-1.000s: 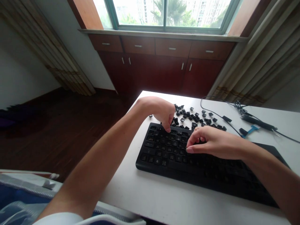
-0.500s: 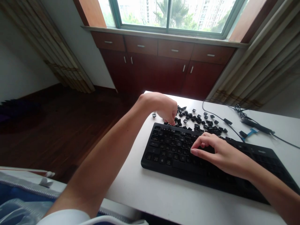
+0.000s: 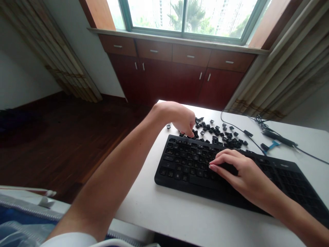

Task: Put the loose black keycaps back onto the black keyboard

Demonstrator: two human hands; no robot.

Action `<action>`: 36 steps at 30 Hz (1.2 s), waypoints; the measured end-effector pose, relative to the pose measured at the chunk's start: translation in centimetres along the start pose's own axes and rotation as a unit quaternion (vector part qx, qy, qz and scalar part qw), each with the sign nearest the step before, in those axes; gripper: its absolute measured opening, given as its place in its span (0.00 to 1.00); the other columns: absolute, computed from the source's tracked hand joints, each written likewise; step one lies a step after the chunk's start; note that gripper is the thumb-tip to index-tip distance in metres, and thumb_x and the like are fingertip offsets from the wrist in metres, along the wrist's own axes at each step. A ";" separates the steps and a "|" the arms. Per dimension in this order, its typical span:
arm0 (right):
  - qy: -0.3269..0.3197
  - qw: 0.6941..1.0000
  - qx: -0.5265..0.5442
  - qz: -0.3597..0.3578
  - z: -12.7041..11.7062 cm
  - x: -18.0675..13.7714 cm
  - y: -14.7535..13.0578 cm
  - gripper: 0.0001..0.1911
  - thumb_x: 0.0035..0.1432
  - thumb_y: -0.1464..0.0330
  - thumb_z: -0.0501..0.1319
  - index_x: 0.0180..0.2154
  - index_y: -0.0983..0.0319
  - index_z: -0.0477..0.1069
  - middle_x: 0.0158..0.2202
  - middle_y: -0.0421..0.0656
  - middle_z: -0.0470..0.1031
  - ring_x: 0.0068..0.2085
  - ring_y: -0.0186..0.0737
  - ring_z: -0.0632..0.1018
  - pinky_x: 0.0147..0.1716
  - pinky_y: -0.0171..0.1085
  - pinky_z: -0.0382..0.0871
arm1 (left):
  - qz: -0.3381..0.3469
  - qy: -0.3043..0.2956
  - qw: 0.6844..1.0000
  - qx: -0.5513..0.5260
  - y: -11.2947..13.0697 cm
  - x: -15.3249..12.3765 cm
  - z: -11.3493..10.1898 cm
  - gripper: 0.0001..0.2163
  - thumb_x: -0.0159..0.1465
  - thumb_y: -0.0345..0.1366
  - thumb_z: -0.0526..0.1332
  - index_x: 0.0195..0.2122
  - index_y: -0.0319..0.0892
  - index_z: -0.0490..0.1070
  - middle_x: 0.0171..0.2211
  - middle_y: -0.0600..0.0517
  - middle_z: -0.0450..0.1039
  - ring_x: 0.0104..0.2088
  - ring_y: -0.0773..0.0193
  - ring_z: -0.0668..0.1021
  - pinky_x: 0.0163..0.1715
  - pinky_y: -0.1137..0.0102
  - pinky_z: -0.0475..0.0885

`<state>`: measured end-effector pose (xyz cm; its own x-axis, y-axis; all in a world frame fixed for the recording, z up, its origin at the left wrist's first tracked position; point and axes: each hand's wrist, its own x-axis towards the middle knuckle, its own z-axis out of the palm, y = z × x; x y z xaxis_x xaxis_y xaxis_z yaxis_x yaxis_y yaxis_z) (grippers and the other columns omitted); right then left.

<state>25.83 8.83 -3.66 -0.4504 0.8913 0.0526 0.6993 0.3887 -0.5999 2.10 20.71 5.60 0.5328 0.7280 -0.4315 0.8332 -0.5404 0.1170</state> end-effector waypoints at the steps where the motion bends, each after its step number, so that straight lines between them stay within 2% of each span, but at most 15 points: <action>1: 0.016 1.000 -0.011 -0.010 0.3 -0.3 0.1 0.10 0.65 0.57 0.60 0.38 0.53 0.77 0.44 0.43 0.77 0.45 0.45 0.77 0.49 0.46 0.69 | 0.001 -0.003 1.000 0.003 0.0 0.1 0.0 0.18 0.58 0.52 0.63 0.41 0.48 0.82 0.38 0.50 0.82 0.31 0.61 0.76 0.32 0.70 0.63; 5: 0.043 0.998 -0.032 -0.022 0.9 -0.7 0.3 0.09 0.63 0.58 0.64 0.41 0.53 0.76 0.45 0.43 0.76 0.45 0.46 0.77 0.48 0.47 0.70 | -0.005 -0.006 1.000 0.021 0.0 0.5 0.3 0.18 0.59 0.52 0.62 0.42 0.48 0.82 0.38 0.50 0.82 0.31 0.61 0.76 0.33 0.69 0.63; 10: 0.020 1.000 -0.019 -0.013 0.4 -0.2 0.2 0.06 0.63 0.60 0.64 0.40 0.53 0.76 0.44 0.41 0.77 0.44 0.45 0.77 0.47 0.46 0.71 | -0.008 -0.016 0.999 0.034 0.1 1.0 0.6 0.18 0.59 0.52 0.61 0.42 0.47 0.82 0.37 0.50 0.81 0.28 0.63 0.74 0.30 0.70 0.61; 16: 0.016 0.999 -0.014 -0.030 0.1 -0.4 0.5 0.08 0.65 0.58 0.61 0.42 0.51 0.77 0.45 0.41 0.77 0.45 0.43 0.77 0.48 0.44 0.71 | -0.006 -0.026 0.999 0.035 0.0 1.4 0.8 0.18 0.61 0.52 0.61 0.43 0.48 0.82 0.37 0.50 0.81 0.28 0.63 0.74 0.30 0.69 0.61; 27: 0.059 0.997 -0.021 -0.039 0.9 -0.6 0.3 0.07 0.64 0.60 0.62 0.41 0.53 0.77 0.44 0.43 0.77 0.44 0.45 0.77 0.46 0.46 0.71 | -0.009 -0.012 0.999 0.028 -0.1 1.5 1.0 0.17 0.59 0.52 0.62 0.41 0.48 0.82 0.34 0.50 0.81 0.26 0.64 0.73 0.29 0.69 0.61; 36: 0.024 0.999 -0.029 -0.021 0.4 -0.4 -0.1 0.07 0.64 0.60 0.62 0.38 0.53 0.78 0.43 0.41 0.76 0.41 0.42 0.77 0.45 0.43 0.71 | -0.013 -0.010 1.000 0.025 0.0 1.3 0.9 0.17 0.58 0.53 0.62 0.39 0.47 0.81 0.33 0.51 0.81 0.26 0.66 0.72 0.27 0.70 0.60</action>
<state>25.70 8.38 -3.98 -0.4536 0.8836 0.1163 0.7123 0.4379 -0.5485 2.70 21.26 4.25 0.5074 0.7334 -0.4524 0.8380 -0.5423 0.0608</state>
